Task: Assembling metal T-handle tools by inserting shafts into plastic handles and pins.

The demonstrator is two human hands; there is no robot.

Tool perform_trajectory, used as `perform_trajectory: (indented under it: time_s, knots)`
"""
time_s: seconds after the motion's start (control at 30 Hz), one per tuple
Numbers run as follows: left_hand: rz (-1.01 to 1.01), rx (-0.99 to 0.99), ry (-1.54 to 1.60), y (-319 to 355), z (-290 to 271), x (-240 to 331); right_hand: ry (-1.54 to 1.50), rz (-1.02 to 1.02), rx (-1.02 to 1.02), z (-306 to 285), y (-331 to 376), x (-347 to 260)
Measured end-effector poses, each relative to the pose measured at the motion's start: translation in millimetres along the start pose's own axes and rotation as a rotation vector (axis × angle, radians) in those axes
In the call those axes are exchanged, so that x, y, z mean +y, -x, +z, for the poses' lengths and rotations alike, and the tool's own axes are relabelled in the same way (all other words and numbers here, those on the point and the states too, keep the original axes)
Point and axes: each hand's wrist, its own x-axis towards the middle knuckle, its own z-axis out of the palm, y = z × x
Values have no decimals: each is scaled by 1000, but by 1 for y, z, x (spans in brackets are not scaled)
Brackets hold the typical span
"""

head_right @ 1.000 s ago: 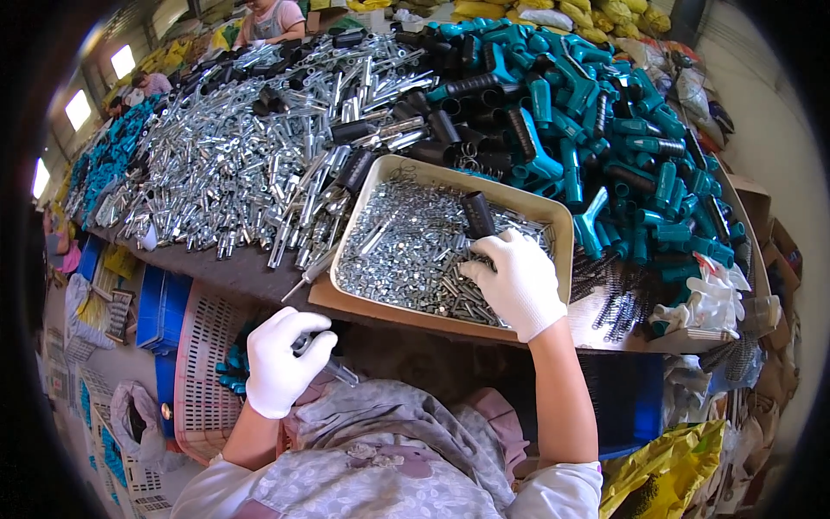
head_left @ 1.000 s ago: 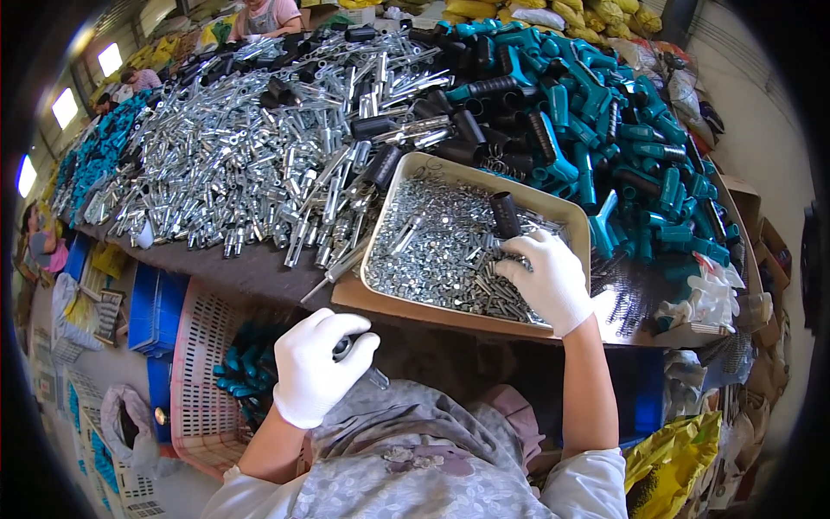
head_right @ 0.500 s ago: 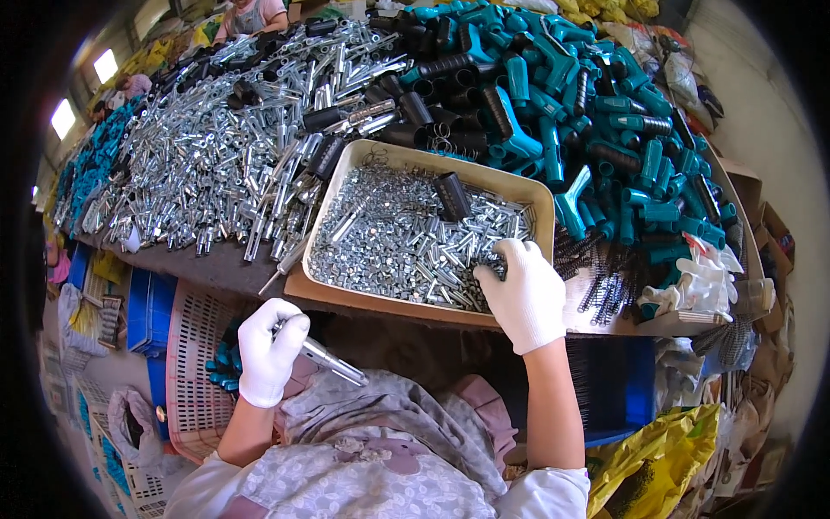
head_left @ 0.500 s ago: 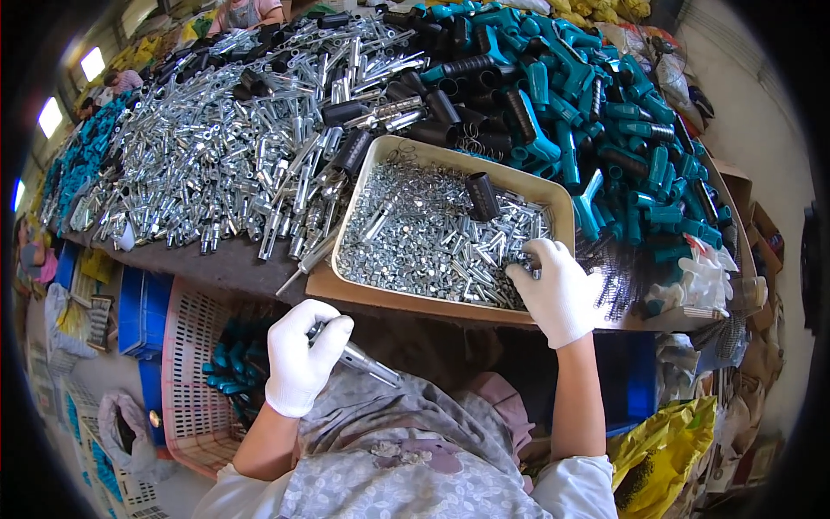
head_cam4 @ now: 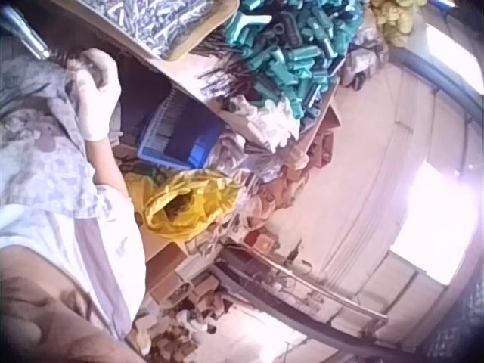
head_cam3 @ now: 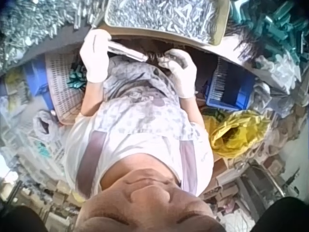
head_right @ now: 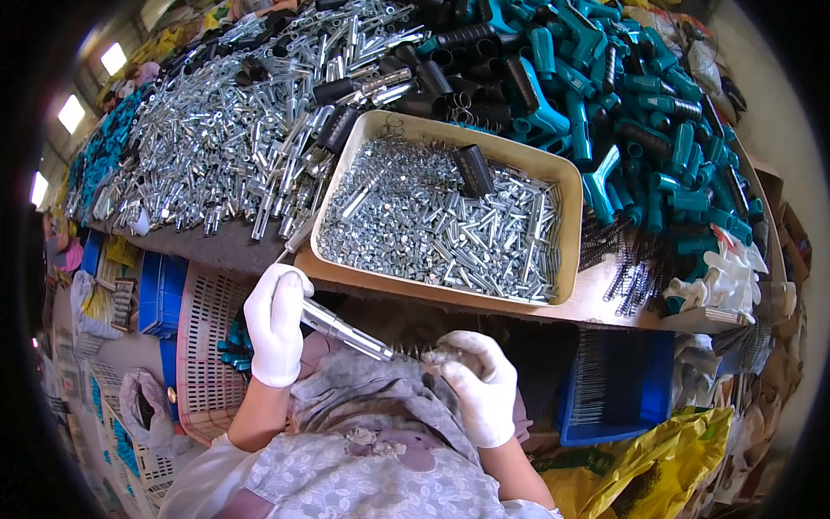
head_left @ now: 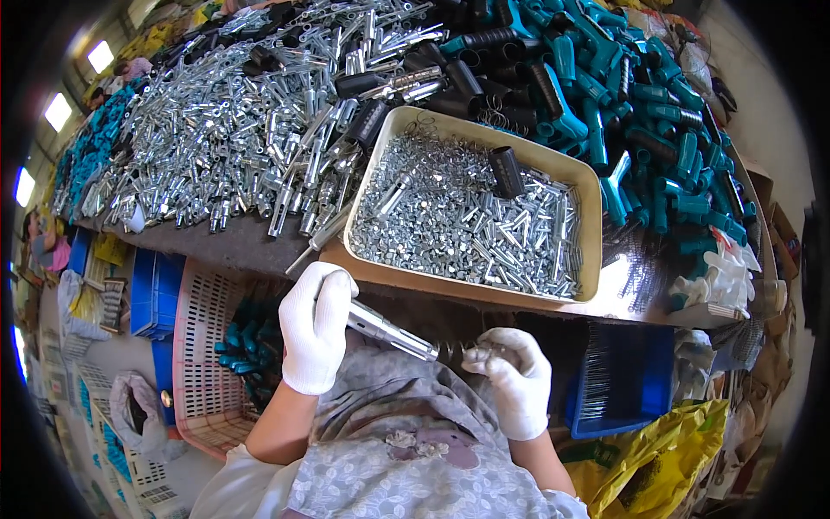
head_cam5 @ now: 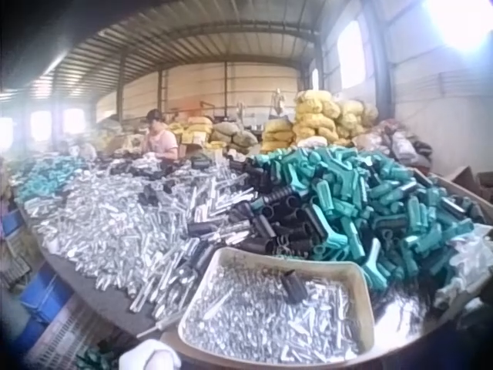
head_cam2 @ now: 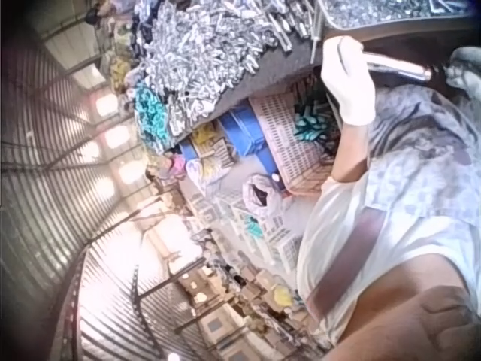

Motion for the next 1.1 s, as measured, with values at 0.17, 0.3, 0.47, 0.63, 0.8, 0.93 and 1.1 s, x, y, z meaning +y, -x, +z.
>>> perform_trajectory:
  time_s: [0.17, 0.3, 0.47, 0.63, 0.8, 0.93, 1.1]
  knots:
    - [52, 39, -43, 1, 2, -7, -110, 214, -59, 9, 3, 15]
    - [51, 118, -73, 4, 0, -12, -40, 184, -87, 11, 0, 17]
    - [86, 129, -86, 3, 6, -9, -46, 274, -114, 22, 5, 27]
    - [392, -116, -69, 8, 18, -19, -286, 315, -131, 9, -3, 18]
    - [263, -713, -174, 0, 8, -14, -102, 248, -115, -19, -6, 10]
    - [399, -873, -369, 7, 21, 3, -70, 303, -135, -23, -2, 7]
    - [563, -880, -507, 15, 39, -4, 15, 285, -168, -20, 12, 18]
